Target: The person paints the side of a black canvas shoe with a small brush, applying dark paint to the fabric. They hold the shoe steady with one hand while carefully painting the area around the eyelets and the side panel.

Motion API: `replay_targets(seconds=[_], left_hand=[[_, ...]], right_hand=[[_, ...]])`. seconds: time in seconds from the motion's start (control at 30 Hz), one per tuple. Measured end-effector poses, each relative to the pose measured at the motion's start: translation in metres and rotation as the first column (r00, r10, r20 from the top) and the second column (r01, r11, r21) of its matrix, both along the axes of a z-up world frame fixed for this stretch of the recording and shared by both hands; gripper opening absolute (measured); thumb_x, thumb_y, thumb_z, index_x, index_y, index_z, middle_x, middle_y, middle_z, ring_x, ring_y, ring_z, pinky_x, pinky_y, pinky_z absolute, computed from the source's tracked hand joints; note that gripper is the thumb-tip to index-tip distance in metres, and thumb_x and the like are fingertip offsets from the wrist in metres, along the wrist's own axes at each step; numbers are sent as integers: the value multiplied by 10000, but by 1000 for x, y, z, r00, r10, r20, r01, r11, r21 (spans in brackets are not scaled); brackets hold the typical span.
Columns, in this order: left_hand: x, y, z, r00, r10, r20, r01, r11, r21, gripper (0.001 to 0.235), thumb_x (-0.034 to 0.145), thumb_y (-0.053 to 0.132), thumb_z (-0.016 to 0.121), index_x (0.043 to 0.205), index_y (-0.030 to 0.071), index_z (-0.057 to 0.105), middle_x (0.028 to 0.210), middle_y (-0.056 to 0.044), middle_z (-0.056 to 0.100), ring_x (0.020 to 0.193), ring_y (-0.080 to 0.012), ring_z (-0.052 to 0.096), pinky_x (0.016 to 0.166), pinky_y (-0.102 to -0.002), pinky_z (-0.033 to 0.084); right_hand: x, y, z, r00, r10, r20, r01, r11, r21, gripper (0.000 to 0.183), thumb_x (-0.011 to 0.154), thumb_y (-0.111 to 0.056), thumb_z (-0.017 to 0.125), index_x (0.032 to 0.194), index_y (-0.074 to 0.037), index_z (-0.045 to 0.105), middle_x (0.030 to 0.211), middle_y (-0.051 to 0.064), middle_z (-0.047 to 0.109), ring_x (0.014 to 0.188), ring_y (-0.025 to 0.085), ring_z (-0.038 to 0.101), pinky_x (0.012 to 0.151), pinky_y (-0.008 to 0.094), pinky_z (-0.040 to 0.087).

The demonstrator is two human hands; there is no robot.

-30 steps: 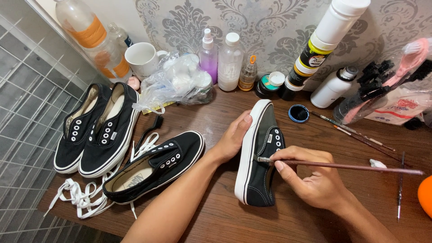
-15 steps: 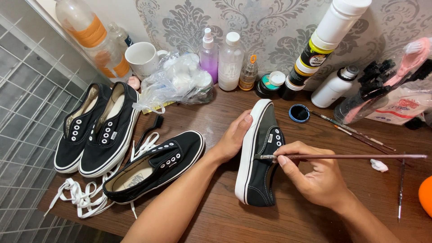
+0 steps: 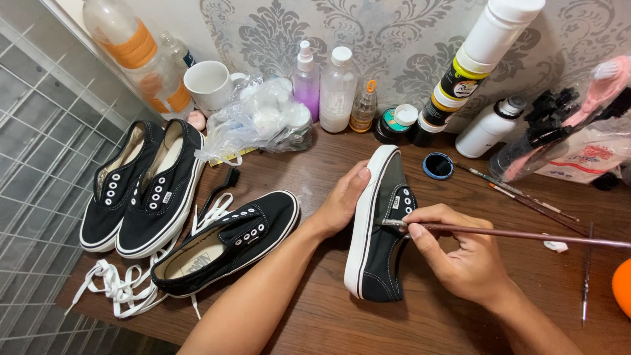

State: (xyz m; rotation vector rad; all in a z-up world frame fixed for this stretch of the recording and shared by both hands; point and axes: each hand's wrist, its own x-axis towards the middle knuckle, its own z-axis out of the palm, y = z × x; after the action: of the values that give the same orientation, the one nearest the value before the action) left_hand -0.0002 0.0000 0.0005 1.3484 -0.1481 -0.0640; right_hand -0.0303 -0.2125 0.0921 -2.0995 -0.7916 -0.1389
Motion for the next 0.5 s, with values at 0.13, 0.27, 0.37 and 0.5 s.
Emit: replay_targets(seconds=[0.13, 0.27, 0.37, 0.5], left_hand=[[0, 0, -1, 1000, -1, -8, 1, 999, -35, 582, 1000, 576, 414, 1287, 98, 580, 949, 25, 593, 823, -68, 512, 754, -240, 426], [0, 0, -2, 1000, -4, 2, 4, 1000, -5, 619, 991, 600, 392, 1301, 96, 573, 1005, 10, 610, 886, -86, 529, 824, -251, 426], [0, 0, -1, 1000, -2, -6, 2, 1000, -4, 618, 992, 591, 394, 1315, 95, 569, 1025, 4, 621, 898, -88, 540, 835, -254, 433], [-1, 1, 1, 1000, -8, -17, 8, 1000, -6, 612, 991, 593, 392, 1311, 102, 569, 1013, 8, 616, 888, -85, 536, 828, -252, 429]], right_hand=[[1, -2, -1, 996, 85, -13, -85, 996, 3, 153, 931, -191, 650, 931, -95, 770, 842, -15, 785, 709, 88, 709, 698, 222, 546], [1, -1, -1, 999, 45, -24, -45, 999, 18, 132, 935, -186, 660, 947, -102, 762, 845, -20, 784, 702, 77, 696, 683, 215, 544], [0, -2, -1, 998, 55, -41, -54, 998, 27, 134, 933, -181, 659, 941, -99, 765, 852, -16, 785, 715, 82, 699, 690, 220, 544], [0, -1, 0, 996, 70, -56, -69, 997, 29, 145, 938, -191, 653, 940, -100, 766, 825, -15, 788, 715, 81, 707, 703, 223, 545]])
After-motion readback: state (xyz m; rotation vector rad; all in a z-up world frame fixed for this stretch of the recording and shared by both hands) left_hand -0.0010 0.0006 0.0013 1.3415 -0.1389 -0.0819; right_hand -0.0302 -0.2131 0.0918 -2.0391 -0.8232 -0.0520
